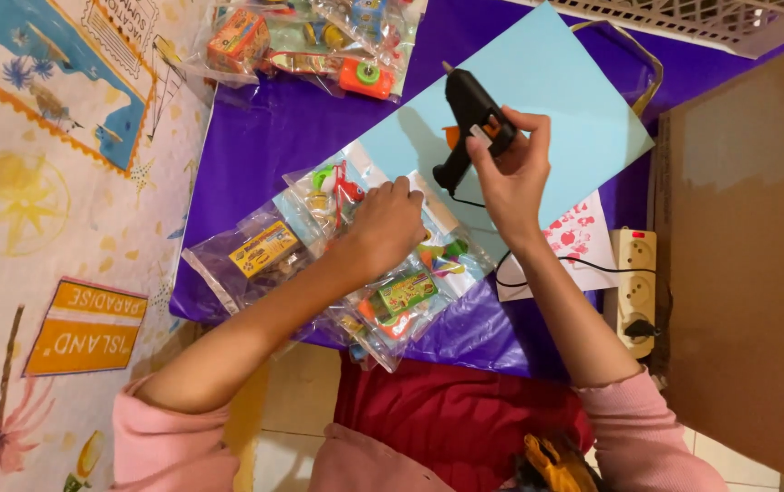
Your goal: The person applies hot glue to the back of small plastic bags containing miniature toys using a glue gun and then presses them onto a blue sheet of paper.
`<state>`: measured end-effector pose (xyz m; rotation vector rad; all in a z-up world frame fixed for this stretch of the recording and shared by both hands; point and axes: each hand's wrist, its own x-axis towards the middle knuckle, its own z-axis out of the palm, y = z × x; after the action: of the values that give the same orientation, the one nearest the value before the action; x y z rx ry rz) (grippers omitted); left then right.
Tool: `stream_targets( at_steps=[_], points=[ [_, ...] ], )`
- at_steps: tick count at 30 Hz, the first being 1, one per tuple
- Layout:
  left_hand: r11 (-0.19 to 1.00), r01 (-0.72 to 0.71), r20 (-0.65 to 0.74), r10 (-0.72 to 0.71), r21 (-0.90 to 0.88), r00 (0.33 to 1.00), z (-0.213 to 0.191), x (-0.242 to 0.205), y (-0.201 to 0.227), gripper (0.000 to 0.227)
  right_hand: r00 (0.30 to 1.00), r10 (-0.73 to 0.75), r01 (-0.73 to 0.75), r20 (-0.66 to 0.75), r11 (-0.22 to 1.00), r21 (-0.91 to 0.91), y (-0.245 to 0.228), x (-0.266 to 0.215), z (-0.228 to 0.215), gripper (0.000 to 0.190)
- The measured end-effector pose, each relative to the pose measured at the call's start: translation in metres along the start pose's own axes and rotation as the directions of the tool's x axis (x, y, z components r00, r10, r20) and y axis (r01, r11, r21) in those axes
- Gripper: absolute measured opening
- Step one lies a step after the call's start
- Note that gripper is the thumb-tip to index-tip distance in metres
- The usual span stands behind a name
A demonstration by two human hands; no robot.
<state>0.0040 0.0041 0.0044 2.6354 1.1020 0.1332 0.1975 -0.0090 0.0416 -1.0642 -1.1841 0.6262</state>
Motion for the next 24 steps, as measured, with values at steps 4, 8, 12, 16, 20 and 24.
stream_targets(
  at_steps=[4, 8, 12, 16, 20, 24],
  points=[
    [0.992, 0.061, 0.072, -0.053, -0.109, 0.996, -0.017, 0.006, 0.003, 0.04, 0.99, 0.128, -0.128, -0.062, 0.992, 0.014, -0.038, 0.0, -0.011, 0.04],
    [0.985, 0.113, 0.164, -0.092, -0.128, 0.982, -0.014, 0.016, 0.001, 0.049, 0.909, 0.408, -0.404, -0.09, 0.913, 0.056, -0.059, -0.002, -0.018, 0.032],
    [0.993, 0.111, 0.223, -0.102, -0.027, 0.97, -0.001, 0.028, 0.0, 0.055, 0.825, 0.559, -0.553, -0.078, 0.829, 0.087, -0.065, -0.006, -0.027, 0.026],
    [0.997, 0.032, 0.071, -0.037, 0.075, 0.997, 0.027, 0.03, -0.001, 0.039, 0.794, 0.603, -0.599, -0.077, 0.798, 0.073, -0.065, -0.008, -0.035, 0.018],
    [0.995, 0.034, 0.093, -0.043, 0.099, 0.995, 0.02, 0.029, 0.005, 0.036, 0.777, 0.624, -0.621, -0.081, 0.781, 0.059, -0.064, -0.012, -0.044, 0.018],
    [0.994, 0.057, 0.051, -0.061, 0.089, 0.997, 0.019, 0.024, 0.008, 0.035, 0.767, 0.633, -0.632, -0.101, 0.773, 0.048, -0.067, -0.018, -0.051, 0.02]
  ],
)
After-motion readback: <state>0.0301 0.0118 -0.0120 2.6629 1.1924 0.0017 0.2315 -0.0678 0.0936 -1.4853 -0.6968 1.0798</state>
